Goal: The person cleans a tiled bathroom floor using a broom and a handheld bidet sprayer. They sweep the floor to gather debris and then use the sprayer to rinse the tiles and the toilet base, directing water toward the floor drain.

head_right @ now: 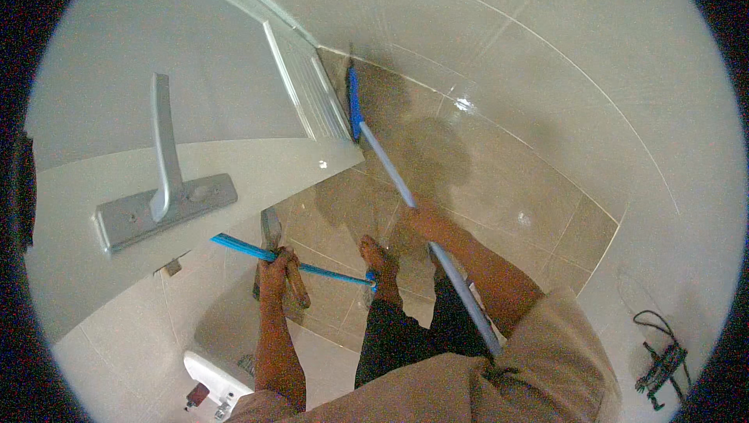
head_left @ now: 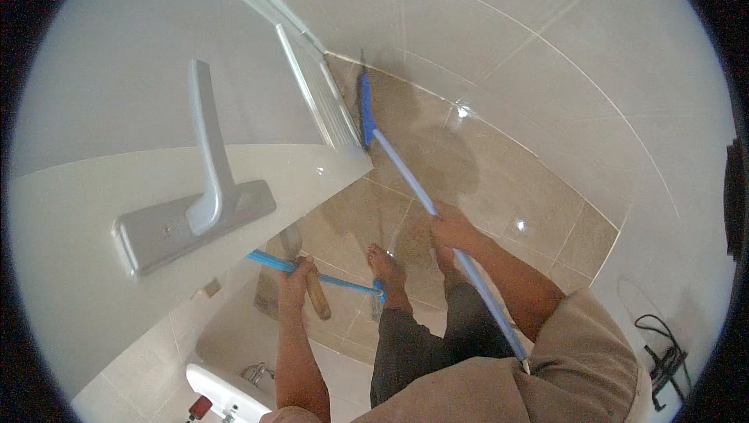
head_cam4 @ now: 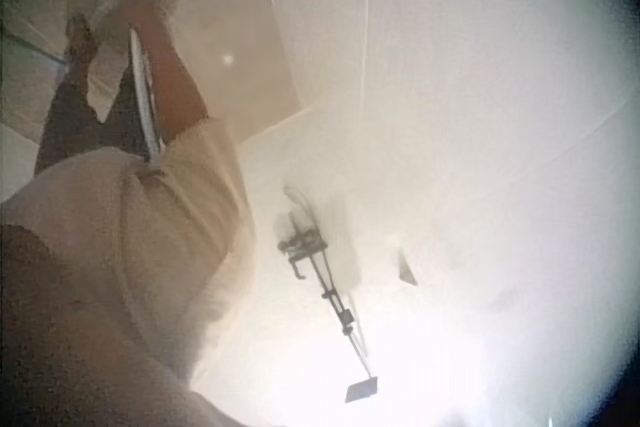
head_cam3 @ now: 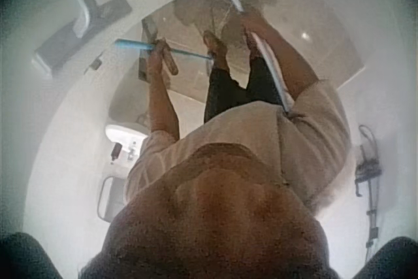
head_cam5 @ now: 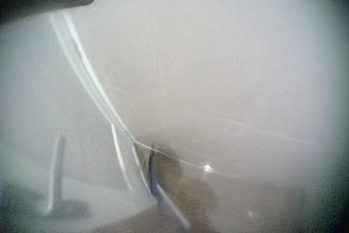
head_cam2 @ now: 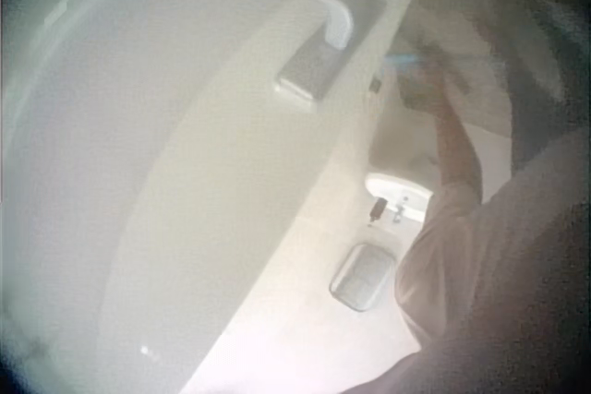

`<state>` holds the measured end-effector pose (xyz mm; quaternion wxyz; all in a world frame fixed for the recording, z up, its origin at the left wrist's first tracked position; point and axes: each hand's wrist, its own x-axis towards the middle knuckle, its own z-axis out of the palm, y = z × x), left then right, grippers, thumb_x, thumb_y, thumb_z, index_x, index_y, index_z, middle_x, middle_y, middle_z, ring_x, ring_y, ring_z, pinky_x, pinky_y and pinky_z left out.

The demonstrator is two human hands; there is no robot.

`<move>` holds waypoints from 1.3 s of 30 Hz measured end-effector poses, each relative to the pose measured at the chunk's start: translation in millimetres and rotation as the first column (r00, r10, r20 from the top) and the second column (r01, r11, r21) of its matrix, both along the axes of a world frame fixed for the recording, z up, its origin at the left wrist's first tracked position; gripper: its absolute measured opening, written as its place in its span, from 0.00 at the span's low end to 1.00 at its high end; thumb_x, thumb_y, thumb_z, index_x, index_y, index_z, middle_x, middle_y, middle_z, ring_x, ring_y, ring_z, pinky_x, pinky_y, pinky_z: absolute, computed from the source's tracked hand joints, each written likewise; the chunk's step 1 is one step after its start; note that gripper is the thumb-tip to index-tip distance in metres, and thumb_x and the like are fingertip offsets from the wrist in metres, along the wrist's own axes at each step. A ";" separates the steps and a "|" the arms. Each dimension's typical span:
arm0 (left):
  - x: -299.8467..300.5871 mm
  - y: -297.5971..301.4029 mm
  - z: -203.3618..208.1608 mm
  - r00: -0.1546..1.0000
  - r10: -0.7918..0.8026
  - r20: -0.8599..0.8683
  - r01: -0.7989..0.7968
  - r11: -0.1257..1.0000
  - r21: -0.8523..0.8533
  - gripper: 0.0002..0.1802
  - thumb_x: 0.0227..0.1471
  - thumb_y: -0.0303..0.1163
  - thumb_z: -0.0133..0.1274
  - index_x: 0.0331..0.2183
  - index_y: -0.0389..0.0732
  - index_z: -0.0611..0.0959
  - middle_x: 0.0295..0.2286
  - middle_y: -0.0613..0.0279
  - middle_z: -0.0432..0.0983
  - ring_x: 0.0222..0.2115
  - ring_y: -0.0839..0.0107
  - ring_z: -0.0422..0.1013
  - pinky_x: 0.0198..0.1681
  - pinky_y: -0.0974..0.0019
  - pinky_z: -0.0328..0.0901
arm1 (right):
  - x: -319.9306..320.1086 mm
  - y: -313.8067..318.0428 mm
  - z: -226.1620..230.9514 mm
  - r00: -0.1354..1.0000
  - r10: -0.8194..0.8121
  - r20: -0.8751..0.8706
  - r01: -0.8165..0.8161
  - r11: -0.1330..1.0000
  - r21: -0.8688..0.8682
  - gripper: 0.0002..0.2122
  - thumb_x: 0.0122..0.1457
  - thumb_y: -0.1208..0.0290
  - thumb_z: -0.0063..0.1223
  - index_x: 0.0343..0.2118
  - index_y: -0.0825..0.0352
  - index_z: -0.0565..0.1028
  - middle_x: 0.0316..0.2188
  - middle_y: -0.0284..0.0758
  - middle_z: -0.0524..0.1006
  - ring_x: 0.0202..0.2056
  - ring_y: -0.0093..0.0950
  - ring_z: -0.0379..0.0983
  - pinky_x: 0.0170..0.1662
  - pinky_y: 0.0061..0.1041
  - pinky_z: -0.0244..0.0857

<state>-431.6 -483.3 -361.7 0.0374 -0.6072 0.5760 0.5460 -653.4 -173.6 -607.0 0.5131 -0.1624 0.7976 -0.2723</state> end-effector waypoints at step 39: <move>22.2 -51.9 -140.7 0.929 0.204 -0.310 -0.217 0.976 -0.007 0.13 0.45 0.26 0.58 0.35 0.31 0.78 0.23 0.60 0.74 0.22 0.68 0.71 0.27 0.63 0.67 | -167.6 -43.3 -60.3 0.687 0.489 -0.538 -0.356 0.872 0.337 0.16 0.67 0.71 0.37 0.51 0.75 0.68 0.36 0.55 0.79 0.38 0.51 0.79 0.41 0.50 0.72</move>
